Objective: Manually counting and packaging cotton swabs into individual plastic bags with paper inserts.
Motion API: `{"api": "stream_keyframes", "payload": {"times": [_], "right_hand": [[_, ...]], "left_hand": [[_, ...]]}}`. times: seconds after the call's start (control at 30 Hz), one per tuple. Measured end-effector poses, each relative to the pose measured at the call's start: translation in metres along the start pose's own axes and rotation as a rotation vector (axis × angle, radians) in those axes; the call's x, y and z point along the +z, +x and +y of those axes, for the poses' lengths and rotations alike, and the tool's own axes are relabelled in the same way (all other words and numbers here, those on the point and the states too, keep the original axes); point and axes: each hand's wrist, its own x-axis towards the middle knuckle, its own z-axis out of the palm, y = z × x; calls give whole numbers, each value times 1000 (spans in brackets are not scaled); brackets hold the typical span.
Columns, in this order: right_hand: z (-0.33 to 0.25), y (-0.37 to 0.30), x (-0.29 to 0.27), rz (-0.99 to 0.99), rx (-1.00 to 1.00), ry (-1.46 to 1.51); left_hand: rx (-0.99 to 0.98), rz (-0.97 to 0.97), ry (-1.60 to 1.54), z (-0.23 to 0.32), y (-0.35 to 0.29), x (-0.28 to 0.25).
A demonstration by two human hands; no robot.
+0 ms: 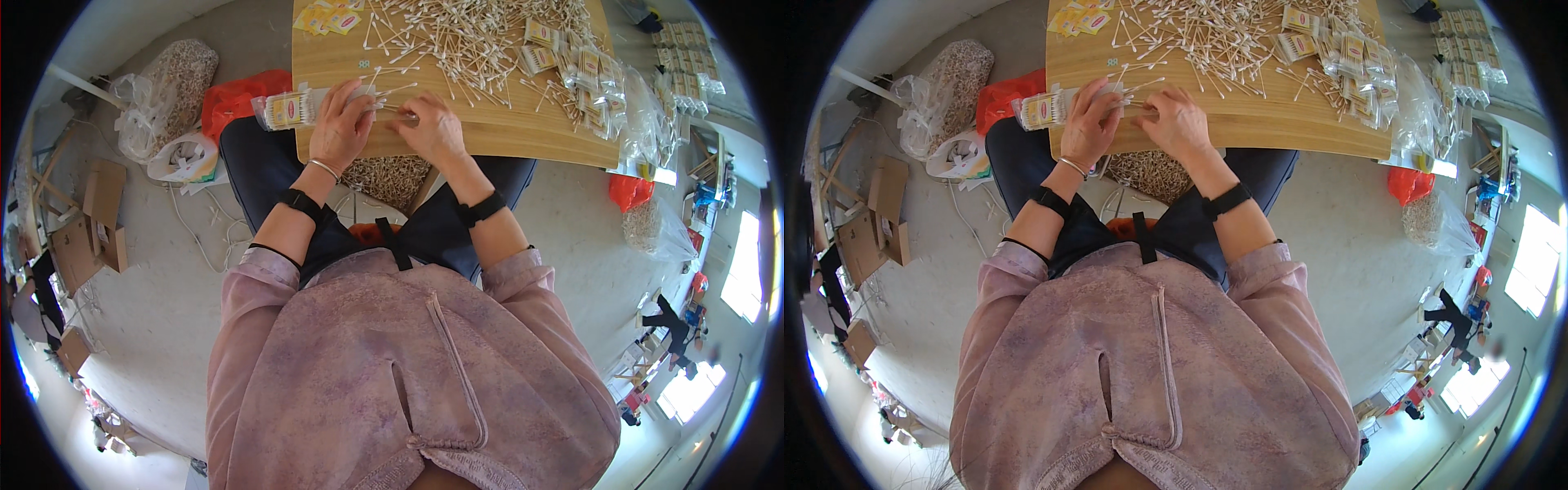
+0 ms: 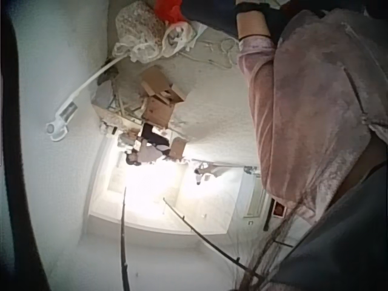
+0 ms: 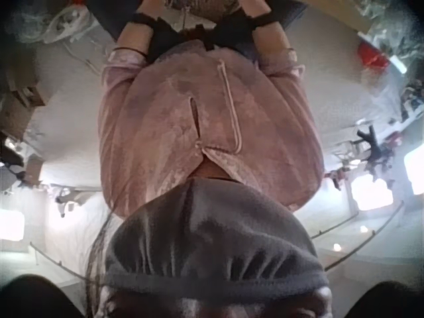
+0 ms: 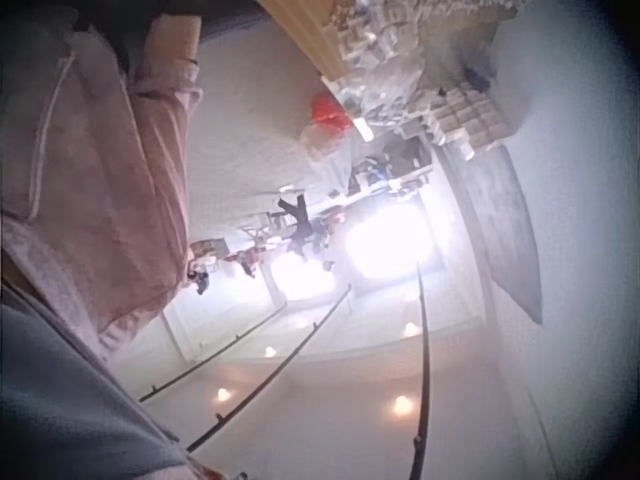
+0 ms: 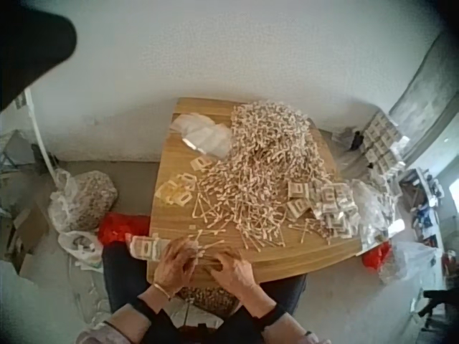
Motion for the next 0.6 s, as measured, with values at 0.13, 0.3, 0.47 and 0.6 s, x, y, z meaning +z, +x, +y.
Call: {"api": "stream_keyframes", "payload": {"times": [0.13,0.3,0.47,0.6], "right_hand": [[4,-8,7,147,27,40],[8,8,11,215,1,20],[10,30,6,99,-81,-155],[11,38,3,4,-127,-237]], "left_hand": [[15,-6,8,-1,1,2],[22,-41,28,-1,1,0],[-133,-21,-34,7,3,-3],[-127,-29,-31,6,3,-4]]}}
